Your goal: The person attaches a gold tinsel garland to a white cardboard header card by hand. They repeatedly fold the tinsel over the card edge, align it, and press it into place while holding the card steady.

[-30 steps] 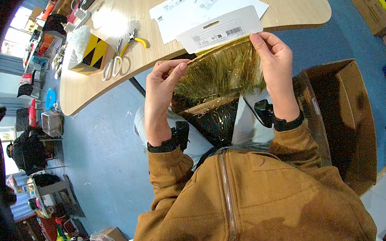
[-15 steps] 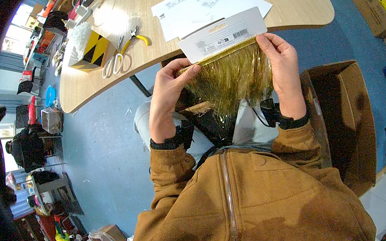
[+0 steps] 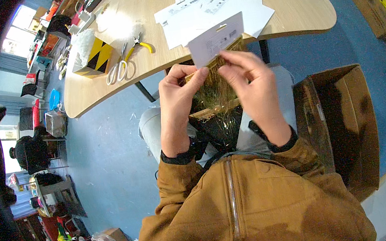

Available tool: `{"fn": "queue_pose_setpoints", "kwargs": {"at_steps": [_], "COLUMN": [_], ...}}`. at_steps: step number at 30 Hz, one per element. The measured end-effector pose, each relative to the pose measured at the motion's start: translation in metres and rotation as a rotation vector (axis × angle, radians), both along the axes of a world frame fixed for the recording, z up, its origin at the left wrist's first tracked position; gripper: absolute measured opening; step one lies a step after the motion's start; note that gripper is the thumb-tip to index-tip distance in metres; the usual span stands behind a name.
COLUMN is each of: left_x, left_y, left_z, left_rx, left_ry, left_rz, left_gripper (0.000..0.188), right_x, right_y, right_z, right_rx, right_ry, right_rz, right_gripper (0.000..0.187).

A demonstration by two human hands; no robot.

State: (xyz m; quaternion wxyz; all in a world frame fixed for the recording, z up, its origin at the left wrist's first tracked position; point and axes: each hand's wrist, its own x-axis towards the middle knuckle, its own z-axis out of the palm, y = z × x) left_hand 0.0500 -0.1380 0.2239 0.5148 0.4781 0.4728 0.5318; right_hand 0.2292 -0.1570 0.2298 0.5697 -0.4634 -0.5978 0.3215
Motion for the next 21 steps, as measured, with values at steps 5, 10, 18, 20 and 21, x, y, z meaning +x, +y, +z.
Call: {"fn": "queue_pose_setpoints", "kwargs": {"at_steps": [5, 10, 18, 20, 21], "left_x": [0.005, 0.003, -0.029, -0.032, -0.033], "left_y": [-0.009, -0.010, 0.002, 0.005, 0.006], "left_z": [0.017, 0.021, 0.004, -0.002, -0.004], "left_rx": [0.221, 0.151, 0.085, 0.089, 0.101], "left_ry": [0.162, 0.162, 0.378, 0.306, 0.296], "left_rz": [-0.162, -0.244, -0.043, -0.038, -0.046], "left_gripper": [0.016, 0.019, 0.022, 0.021, 0.021], "right_x": [-0.010, -0.006, 0.030, 0.039, 0.042], "right_y": [-0.013, -0.008, 0.010, 0.013, 0.014], "right_z": [0.005, -0.001, -0.009, -0.009, -0.009], "right_rx": [-0.094, -0.192, -0.018, -0.017, -0.025], "right_ry": [0.200, 0.339, 0.184, 0.219, 0.251], "right_rz": [0.063, 0.011, -0.205, -0.200, -0.177], "right_gripper": [0.035, 0.027, 0.025, 0.024, 0.024]}}
